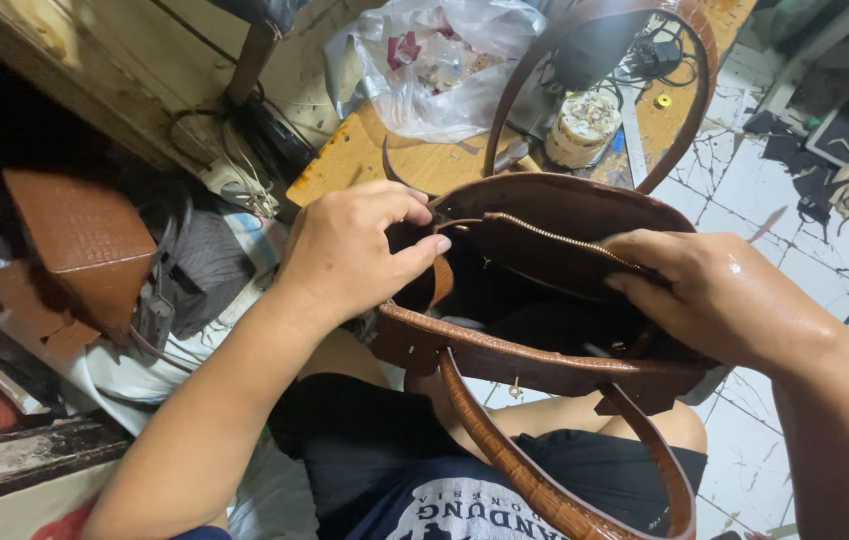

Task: Inspecting the interior, zipper, and handles of a brown leather handbag for quality control

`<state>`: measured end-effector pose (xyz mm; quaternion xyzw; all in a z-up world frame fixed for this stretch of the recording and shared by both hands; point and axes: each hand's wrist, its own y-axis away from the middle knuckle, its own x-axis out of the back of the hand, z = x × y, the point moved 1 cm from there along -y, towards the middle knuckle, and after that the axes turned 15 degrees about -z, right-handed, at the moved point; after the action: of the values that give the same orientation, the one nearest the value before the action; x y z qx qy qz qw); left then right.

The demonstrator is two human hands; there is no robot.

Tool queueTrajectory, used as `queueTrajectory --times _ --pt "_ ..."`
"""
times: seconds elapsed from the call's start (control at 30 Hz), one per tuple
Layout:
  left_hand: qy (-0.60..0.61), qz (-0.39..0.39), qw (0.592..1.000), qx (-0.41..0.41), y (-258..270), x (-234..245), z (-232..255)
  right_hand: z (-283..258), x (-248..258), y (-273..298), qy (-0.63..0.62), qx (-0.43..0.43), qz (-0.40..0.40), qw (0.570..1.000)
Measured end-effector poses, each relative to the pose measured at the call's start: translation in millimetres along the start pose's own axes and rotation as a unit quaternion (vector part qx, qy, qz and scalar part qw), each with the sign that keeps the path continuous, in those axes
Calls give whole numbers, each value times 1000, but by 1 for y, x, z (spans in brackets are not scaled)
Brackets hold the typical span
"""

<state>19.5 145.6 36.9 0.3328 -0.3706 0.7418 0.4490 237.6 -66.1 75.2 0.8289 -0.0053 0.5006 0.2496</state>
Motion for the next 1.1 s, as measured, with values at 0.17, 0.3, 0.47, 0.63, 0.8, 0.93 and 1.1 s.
queueTrajectory --times 0.17,0.3,0.47,0.63,0.8,0.93,1.1 --pt "-23 -17 999 19 -1 -1 2 1 -4 -1 15 71 47 996" --pt "-106 -22 994 18 -3 -2 5 -3 0 1 17 117 43 992" --pt "-128 -10 990 55 0 0 7 -4 0 7 -9 95 17 995" --pt "-93 6 995 22 3 3 3 16 -7 11 46 63 10 997" --pt "-73 6 997 22 5 5 6 8 -11 20 118 103 78 985" --pt "-65 24 997 18 5 5 5 9 -13 22 185 155 175 954" --pt "-68 24 997 21 6 3 3 7 -8 22 175 128 160 963"
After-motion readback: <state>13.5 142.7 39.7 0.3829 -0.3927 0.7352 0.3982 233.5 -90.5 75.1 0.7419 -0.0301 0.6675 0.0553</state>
